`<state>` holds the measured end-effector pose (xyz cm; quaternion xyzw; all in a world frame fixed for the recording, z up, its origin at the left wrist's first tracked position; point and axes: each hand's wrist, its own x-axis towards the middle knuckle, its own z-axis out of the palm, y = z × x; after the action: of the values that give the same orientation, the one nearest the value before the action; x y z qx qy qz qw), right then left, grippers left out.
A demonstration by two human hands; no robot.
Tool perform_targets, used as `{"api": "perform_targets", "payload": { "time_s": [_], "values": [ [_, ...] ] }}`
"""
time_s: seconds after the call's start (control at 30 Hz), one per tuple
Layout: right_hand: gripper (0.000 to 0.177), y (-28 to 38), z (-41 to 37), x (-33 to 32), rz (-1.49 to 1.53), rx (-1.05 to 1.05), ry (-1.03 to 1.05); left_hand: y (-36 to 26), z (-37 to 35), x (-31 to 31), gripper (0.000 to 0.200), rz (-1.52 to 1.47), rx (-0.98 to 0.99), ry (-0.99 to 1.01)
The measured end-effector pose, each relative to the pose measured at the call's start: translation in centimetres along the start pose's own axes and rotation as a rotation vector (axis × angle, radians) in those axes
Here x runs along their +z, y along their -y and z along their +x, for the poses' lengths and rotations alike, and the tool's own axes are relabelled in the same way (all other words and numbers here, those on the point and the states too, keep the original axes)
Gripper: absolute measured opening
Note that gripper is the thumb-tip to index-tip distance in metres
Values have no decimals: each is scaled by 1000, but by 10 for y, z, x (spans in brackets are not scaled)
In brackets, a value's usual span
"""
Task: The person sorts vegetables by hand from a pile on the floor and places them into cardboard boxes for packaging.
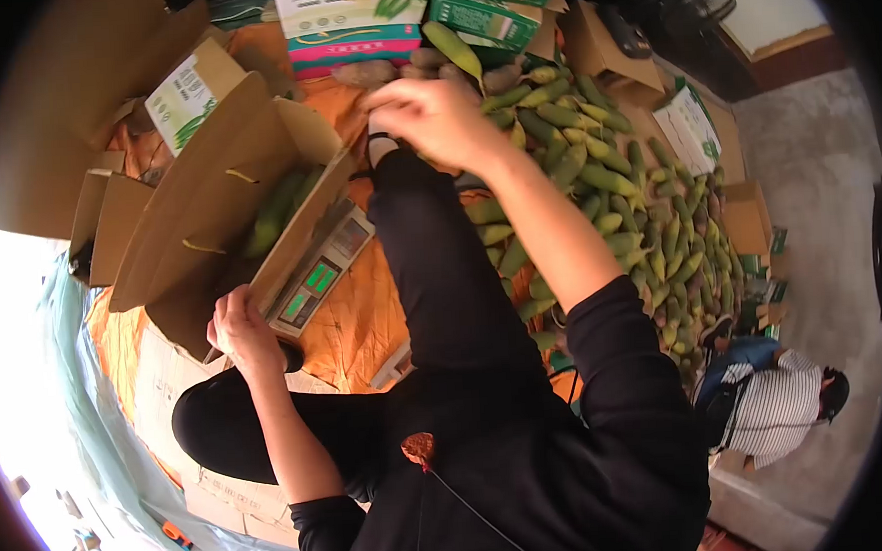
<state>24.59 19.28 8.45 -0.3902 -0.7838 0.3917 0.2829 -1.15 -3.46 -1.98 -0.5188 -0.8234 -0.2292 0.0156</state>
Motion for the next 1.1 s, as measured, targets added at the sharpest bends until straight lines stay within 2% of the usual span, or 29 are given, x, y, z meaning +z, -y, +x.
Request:
{"api": "perform_targets", "payload": {
  "time_s": [0.03, 0.1, 0.2, 0.27, 0.3, 0.4, 0.43, 0.5, 0.53, 0.6, 0.7, 0.73, 0.8, 0.87, 0.93, 1.0, 1.1],
  "values": [
    [21, -31, -13, -18, 35, 12, -80, 2, 0, 2, 20, 11, 5, 5],
    [23, -90, -50, -48, -110, 238, -196, 1, 1, 3, 19, 2, 8, -12],
    [23, -169, -124, -68, -222, 552, -213, 6, 1, 7, 20, 19, 7, 28],
    [23, -216, -178, -64, -245, 737, -209, 8, 1, 8, 21, 84, 5, 33],
    [23, -239, -206, -59, -281, 758, -210, 8, 1, 8, 21, 86, 13, 36],
    [28, -298, -286, -23, -58, 977, -312, 6, 0, 7, 20, 162, 48, 8],
    [28, -295, -291, -19, -52, 980, -310, 6, -1, 7, 20, 169, 50, 10],
    [37, -283, -292, -18, 74, 1339, -304, 6, -1, 7, 20, 139, 21, 32],
    [37, -279, -288, -17, 79, 1336, -296, 6, -1, 6, 20, 148, 18, 30],
    [40, -271, -275, -12, 222, 1475, -424, 3, -1, 5, 20, 109, 45, 26],
    [39, -286, -261, 0, 286, 1504, -451, 2, -1, 3, 21, 113, 19, 39],
    [36, -286, -255, 5, 226, 1488, -434, -1, -2, 2, 21, 125, 46, 12],
    [33, -321, -264, 16, 236, 1394, -365, -7, -2, -1, 21, 126, 38, -9],
    [27, -329, -266, 21, 204, 1318, -404, -10, -2, -3, 20, 92, 25, -13],
    [19, -383, -284, 13, 149, 1155, 37, -12, -3, -3, 19, 73, 13, -30],
    [15, -318, -260, 10, 368, 1253, -501, -14, -4, -5, 17, 37, 15, -47],
    [11, -303, -252, -6, 402, 1149, -520, -15, -4, -4, 14, 20, 7, -69]
  ]
}}
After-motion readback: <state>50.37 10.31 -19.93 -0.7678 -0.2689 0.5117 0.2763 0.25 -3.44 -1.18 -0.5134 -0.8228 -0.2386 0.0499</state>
